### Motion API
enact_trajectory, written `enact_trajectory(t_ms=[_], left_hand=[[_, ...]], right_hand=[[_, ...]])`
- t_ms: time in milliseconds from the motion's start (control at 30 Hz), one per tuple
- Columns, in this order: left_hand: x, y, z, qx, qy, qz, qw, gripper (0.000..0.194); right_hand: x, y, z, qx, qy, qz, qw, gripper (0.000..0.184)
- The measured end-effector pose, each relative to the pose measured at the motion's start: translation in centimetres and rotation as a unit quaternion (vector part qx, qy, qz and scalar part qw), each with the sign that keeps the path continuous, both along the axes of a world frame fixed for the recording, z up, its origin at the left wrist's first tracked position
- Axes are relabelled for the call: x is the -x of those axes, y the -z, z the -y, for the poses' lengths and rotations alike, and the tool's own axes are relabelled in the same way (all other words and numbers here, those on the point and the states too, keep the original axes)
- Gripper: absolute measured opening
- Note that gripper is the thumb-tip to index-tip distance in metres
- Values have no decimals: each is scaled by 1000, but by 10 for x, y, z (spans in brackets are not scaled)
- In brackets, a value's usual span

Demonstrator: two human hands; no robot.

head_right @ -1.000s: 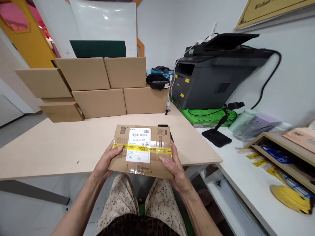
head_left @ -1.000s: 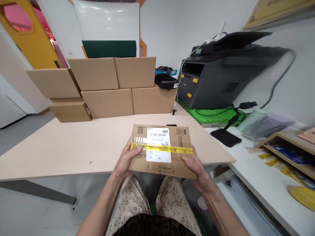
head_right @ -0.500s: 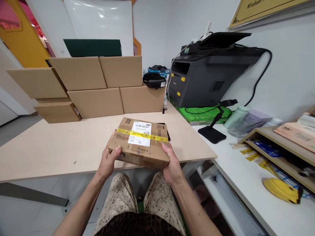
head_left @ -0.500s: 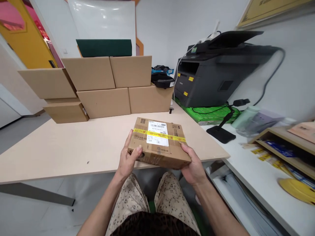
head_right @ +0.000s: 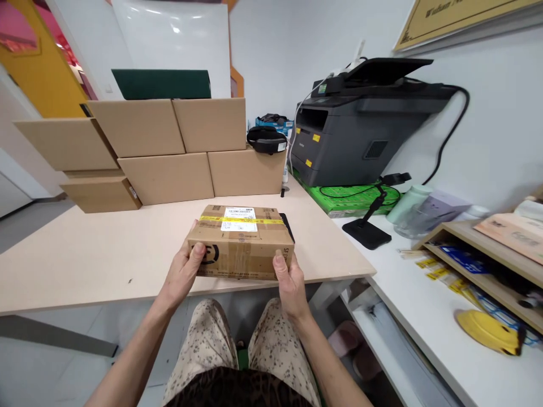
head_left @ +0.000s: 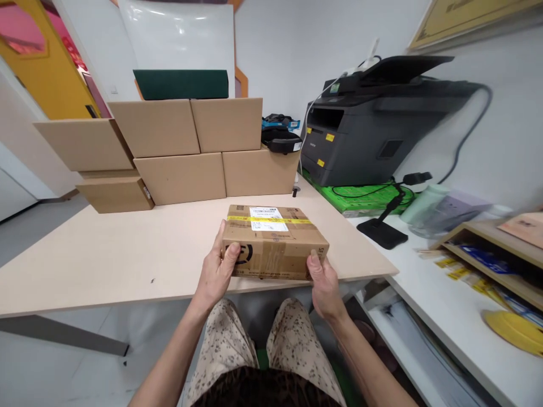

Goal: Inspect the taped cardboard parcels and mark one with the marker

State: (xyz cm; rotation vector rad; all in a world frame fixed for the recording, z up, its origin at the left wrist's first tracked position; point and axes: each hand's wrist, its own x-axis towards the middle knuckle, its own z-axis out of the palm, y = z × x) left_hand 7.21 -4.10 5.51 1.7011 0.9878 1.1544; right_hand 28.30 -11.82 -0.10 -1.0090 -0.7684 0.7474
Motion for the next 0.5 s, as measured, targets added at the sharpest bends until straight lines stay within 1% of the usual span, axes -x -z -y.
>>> enact_trajectory(t_ms=[67, 133, 167, 233, 300, 333, 400, 433, 467, 500], left_hand=[[1, 2, 8, -35, -4, -33, 999, 87], [1, 7, 18, -104, -21, -58, 993, 92], [1, 9, 23, -144, -22, -65, 987, 90], [1, 14, 32, -213, -1, -73, 974, 76], [-1, 17, 37, -259, 20, -68, 963, 57], [-1, 18, 37, -279, 14, -63, 958, 49], [-3, 19, 32, -299, -27, -54, 952, 39], [-5, 19, 28, -290, -47, -48, 955, 41], [-6, 19, 23, -263, -57, -38, 962, 53], [-8, 18, 18, -221, -51, -21, 974, 75]], right_hand=[[-1, -1, -2, -12, 9, -64, 998, 63], [-4, -2, -4, -16, 14, -141, 990, 61], [-7, -3, -5, -14, 13, -180, 984, 59], [-15, -4, -8, -4, 8, -252, 968, 55], [-26, -3, -11, 10, 7, -311, 950, 53], [-31, -1, -13, 16, 9, -331, 943, 53], [-41, 4, -16, 20, 16, -349, 937, 49], [-45, 6, -17, 18, 14, -345, 938, 47], [-47, 9, -19, 16, 9, -336, 942, 45], [-48, 11, -21, 15, 1, -325, 946, 43]])
